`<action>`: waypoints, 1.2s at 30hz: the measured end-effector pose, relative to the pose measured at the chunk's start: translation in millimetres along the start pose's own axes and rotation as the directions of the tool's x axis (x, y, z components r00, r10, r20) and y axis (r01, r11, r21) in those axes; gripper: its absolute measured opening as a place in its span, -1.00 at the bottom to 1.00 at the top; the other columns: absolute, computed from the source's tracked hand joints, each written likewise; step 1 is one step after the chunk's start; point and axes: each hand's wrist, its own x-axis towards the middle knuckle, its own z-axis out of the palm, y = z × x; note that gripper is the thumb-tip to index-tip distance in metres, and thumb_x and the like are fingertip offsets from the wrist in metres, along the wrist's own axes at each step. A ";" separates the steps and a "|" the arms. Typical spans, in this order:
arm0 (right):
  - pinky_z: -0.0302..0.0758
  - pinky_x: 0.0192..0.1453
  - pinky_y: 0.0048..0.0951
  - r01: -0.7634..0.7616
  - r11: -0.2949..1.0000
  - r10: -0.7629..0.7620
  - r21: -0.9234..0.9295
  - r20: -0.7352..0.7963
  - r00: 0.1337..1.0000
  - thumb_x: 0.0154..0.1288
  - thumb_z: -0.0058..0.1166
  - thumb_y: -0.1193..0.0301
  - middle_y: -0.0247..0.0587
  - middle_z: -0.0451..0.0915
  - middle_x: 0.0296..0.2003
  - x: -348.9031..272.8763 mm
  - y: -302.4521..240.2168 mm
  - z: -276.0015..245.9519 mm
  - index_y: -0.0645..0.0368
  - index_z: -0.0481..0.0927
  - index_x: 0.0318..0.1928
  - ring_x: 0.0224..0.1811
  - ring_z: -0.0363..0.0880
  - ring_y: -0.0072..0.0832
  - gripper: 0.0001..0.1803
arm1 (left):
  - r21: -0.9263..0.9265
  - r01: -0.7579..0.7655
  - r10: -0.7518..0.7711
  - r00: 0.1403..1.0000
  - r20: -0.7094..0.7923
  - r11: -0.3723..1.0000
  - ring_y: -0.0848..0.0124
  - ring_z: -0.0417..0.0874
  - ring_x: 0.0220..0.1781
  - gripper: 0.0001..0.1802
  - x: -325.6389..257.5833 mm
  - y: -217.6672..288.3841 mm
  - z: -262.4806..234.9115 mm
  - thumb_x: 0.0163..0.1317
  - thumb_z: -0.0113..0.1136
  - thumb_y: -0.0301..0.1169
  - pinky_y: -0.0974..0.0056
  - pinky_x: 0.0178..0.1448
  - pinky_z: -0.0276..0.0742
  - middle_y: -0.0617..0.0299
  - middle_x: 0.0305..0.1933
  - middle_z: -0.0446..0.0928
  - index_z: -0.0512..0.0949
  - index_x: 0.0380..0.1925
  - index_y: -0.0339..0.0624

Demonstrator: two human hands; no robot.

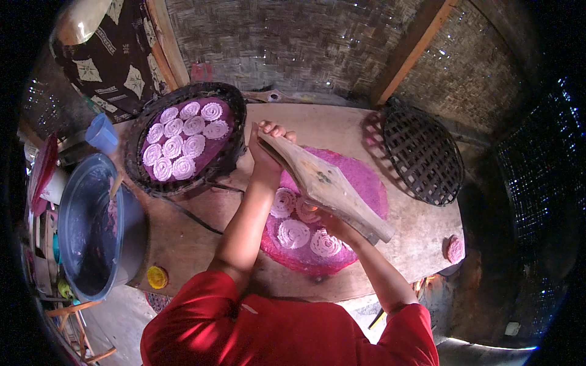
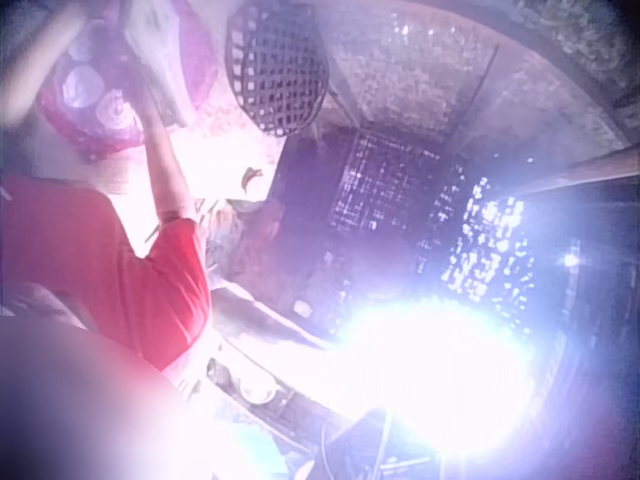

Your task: The person scoops purple dough from a basin, uses a wooden mold to form rose-shaped rolls, and places them on a pink mat. They then transfer the rolls into woven baskets and cover them with lids.

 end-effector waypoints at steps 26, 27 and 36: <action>0.34 -0.59 -0.46 -0.546 0.824 0.500 0.149 0.262 0.826 0.43 -0.45 -0.28 -0.24 0.45 -0.62 -68.3 -66.2 -159.4 0.16 0.50 -0.17 -0.65 0.42 -0.51 -0.26 | -0.006 0.172 -0.163 0.922 -0.351 0.985 0.28 0.41 -0.47 -0.32 18.8 -79.7 -31.1 0.37 -0.36 0.26 0.06 -0.15 0.38 0.23 -0.56 0.38 0.43 -0.51 -0.11; 0.34 -0.61 -0.46 -0.517 0.847 0.481 0.125 0.235 0.845 0.42 -0.43 -0.28 -0.24 0.45 -0.62 -69.8 -68.9 -154.1 0.16 0.49 -0.19 -0.66 0.41 -0.51 -0.27 | -0.040 0.206 -0.204 0.896 -0.393 0.978 0.28 0.40 -0.47 -0.32 20.2 -79.3 -26.4 0.37 -0.36 0.25 0.06 -0.15 0.38 0.23 -0.56 0.37 0.42 -0.51 -0.11; 0.26 -0.76 -0.47 -0.448 0.894 0.447 0.017 0.036 0.894 0.40 -0.43 -0.31 -0.28 0.41 -0.75 -72.5 -93.8 -151.2 0.26 0.55 -0.35 -0.78 0.37 -0.57 -0.17 | 0.080 0.149 -0.105 0.910 -0.401 0.986 0.33 0.36 -0.51 -0.40 21.8 -87.0 -6.5 0.38 -0.37 0.20 0.12 -0.19 0.35 0.31 -0.59 0.30 0.36 -0.50 -0.05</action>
